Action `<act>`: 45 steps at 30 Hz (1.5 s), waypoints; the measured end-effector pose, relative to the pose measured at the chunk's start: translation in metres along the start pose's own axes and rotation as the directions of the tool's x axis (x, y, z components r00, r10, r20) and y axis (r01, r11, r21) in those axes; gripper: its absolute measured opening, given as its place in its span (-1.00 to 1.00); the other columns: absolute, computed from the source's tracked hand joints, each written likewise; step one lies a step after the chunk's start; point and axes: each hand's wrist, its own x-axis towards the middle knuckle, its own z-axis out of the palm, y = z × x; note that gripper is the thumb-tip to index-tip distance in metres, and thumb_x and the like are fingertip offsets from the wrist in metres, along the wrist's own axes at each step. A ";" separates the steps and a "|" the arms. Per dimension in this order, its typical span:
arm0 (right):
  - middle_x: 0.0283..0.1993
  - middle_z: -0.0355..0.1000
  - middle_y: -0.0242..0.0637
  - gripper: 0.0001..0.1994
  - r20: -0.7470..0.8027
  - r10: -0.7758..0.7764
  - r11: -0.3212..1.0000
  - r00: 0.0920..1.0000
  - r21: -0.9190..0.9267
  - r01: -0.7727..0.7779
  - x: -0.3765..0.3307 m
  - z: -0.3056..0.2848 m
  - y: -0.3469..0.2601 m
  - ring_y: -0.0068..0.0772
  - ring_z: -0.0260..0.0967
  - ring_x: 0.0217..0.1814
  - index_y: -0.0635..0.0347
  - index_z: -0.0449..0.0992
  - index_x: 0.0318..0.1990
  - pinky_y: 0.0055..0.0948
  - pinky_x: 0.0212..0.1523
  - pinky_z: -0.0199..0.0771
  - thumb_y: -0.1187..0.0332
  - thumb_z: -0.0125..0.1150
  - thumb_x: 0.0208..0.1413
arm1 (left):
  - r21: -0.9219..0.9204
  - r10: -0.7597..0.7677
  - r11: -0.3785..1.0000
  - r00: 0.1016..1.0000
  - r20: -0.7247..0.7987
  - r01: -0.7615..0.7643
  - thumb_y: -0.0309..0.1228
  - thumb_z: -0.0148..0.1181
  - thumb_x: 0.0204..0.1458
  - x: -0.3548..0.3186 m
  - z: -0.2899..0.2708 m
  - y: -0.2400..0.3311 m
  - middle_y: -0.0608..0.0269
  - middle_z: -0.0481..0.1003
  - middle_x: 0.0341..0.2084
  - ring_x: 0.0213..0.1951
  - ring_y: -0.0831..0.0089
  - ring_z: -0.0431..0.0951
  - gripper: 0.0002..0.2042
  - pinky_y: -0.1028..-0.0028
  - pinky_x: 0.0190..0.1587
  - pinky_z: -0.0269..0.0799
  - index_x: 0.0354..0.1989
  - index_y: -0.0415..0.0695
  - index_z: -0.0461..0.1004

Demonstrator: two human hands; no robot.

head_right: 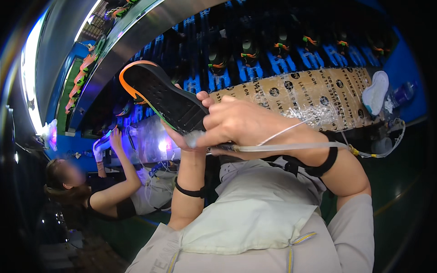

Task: Applying adhesive or liquid treatment to the bottom of shoe soles using a brush-tip applicator on a manufacturing line.

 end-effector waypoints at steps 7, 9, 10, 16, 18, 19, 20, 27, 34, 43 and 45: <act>-0.27 0.59 -0.34 -0.79 -0.089 0.013 1.000 0.996 0.025 -0.011 -0.003 -0.008 -0.001 -0.19 0.52 -0.12 0.05 0.71 -0.09 -0.18 0.05 0.41 0.35 0.47 0.10 | 0.031 -0.026 0.999 0.995 0.094 0.023 0.45 -0.01 0.11 0.012 0.006 0.014 -0.22 0.43 0.11 0.10 -0.11 0.50 -0.17 -0.16 0.17 0.47 0.47 0.24 0.26; -0.26 0.62 -0.31 -0.80 0.019 0.011 0.999 1.000 0.032 -0.011 -0.004 -0.021 -0.008 -0.17 0.53 -0.14 0.07 0.71 -0.10 -0.16 0.08 0.42 0.35 0.47 0.10 | 0.046 -0.101 0.994 0.993 0.057 0.098 0.44 -0.07 0.14 0.014 0.011 0.019 -0.30 0.44 0.13 0.10 -0.18 0.52 -0.19 -0.19 0.19 0.46 0.48 0.24 0.25; -0.25 0.62 -0.30 -0.79 0.042 0.016 0.987 0.999 0.162 -0.022 -0.005 -0.027 -0.010 -0.17 0.53 -0.13 0.08 0.71 -0.10 -0.16 0.07 0.41 0.36 0.48 0.09 | 0.128 -0.118 0.985 0.992 0.039 0.112 0.39 0.08 0.12 0.014 0.012 0.021 -0.26 0.38 0.15 0.10 -0.12 0.47 -0.18 -0.10 0.14 0.49 0.51 0.26 0.21; -0.39 0.56 -0.33 -0.74 -0.081 0.003 1.000 0.997 0.015 -0.002 -0.004 -0.024 -0.004 -0.28 0.46 -0.32 0.10 0.74 -0.04 -0.26 -0.19 0.35 0.31 0.49 0.11 | 0.194 -0.225 0.960 0.970 0.093 0.204 0.44 -0.06 0.15 0.023 0.012 0.034 -0.41 0.40 0.16 0.14 -0.21 0.50 -0.13 -0.13 0.17 0.50 0.53 0.16 0.17; -0.39 0.53 -0.33 -0.74 0.152 -0.057 0.974 0.987 0.224 0.022 -0.005 -0.034 -0.012 -0.27 0.45 -0.31 0.10 0.73 -0.04 -0.26 -0.19 0.35 0.36 0.49 0.10 | 0.221 -0.252 0.949 0.963 0.095 0.227 0.45 -0.09 0.15 0.027 0.013 0.039 -0.45 0.41 0.15 0.12 -0.25 0.52 -0.11 -0.14 0.15 0.53 0.53 0.12 0.16; -0.39 0.53 -0.33 -0.74 0.156 -0.053 0.975 0.986 0.222 0.017 -0.005 -0.032 -0.012 -0.27 0.45 -0.31 0.10 0.73 -0.04 -0.26 -0.19 0.35 0.36 0.49 0.10 | 0.252 -0.289 0.932 0.953 0.090 0.259 0.45 -0.13 0.16 0.028 0.015 0.041 -0.49 0.42 0.14 0.11 -0.29 0.55 -0.10 -0.14 0.13 0.56 0.53 0.07 0.16; -0.39 0.51 -0.35 -0.73 0.025 0.027 0.970 0.999 0.242 -0.033 -0.005 -0.029 -0.011 -0.29 0.44 -0.30 0.09 0.73 -0.04 -0.28 -0.17 0.33 0.36 0.49 0.09 | 0.246 -0.288 0.934 0.953 0.092 0.259 0.45 -0.13 0.16 0.029 0.019 0.041 -0.49 0.42 0.14 0.11 -0.29 0.55 -0.10 -0.14 0.13 0.56 0.53 0.07 0.16; -0.40 0.48 -0.36 -0.70 0.133 -0.041 0.967 0.990 0.253 0.006 -0.001 -0.037 -0.010 -0.25 0.40 -0.34 0.10 0.72 -0.04 -0.26 -0.21 0.29 0.36 0.51 0.03 | 0.400 -0.367 0.852 0.930 -0.006 0.338 0.15 -0.28 0.31 0.044 0.043 0.049 -0.41 0.54 0.03 -0.02 -0.18 0.66 -0.25 -0.01 0.08 0.63 0.37 -0.30 0.28; -0.40 0.43 -0.42 -0.73 0.227 -0.060 0.990 0.972 0.142 0.028 0.006 -0.042 -0.015 -0.28 0.39 -0.26 0.07 0.72 -0.06 -0.24 -0.19 0.26 0.37 0.48 0.05 | 0.553 -0.385 0.753 0.920 -0.071 0.358 -0.13 -0.24 0.40 0.061 0.026 0.058 -0.23 0.61 0.00 -0.04 0.04 0.70 -0.46 0.16 0.05 0.67 0.25 -0.36 0.41; -0.37 0.44 -0.42 -0.71 0.246 -0.045 0.999 0.968 0.016 0.043 0.009 -0.038 -0.016 -0.28 0.38 -0.23 0.05 0.69 -0.04 -0.27 -0.14 0.27 0.34 0.47 0.04 | 0.523 -0.459 0.686 0.858 -0.229 0.506 -0.20 0.02 0.39 0.067 0.038 0.066 0.17 0.68 -0.18 -0.22 0.43 0.71 -0.66 0.46 -0.14 0.66 0.04 -0.20 0.58; -0.38 0.43 -0.44 -0.72 0.057 0.042 0.990 0.997 -0.140 -0.034 0.010 -0.038 -0.016 -0.29 0.38 -0.24 0.03 0.69 -0.03 -0.25 -0.11 0.28 0.33 0.46 0.07 | 0.530 -0.462 0.686 0.861 -0.212 0.498 -0.19 0.03 0.38 0.068 0.041 0.068 0.16 0.68 -0.17 -0.22 0.42 0.72 -0.66 0.45 -0.14 0.67 0.06 -0.20 0.57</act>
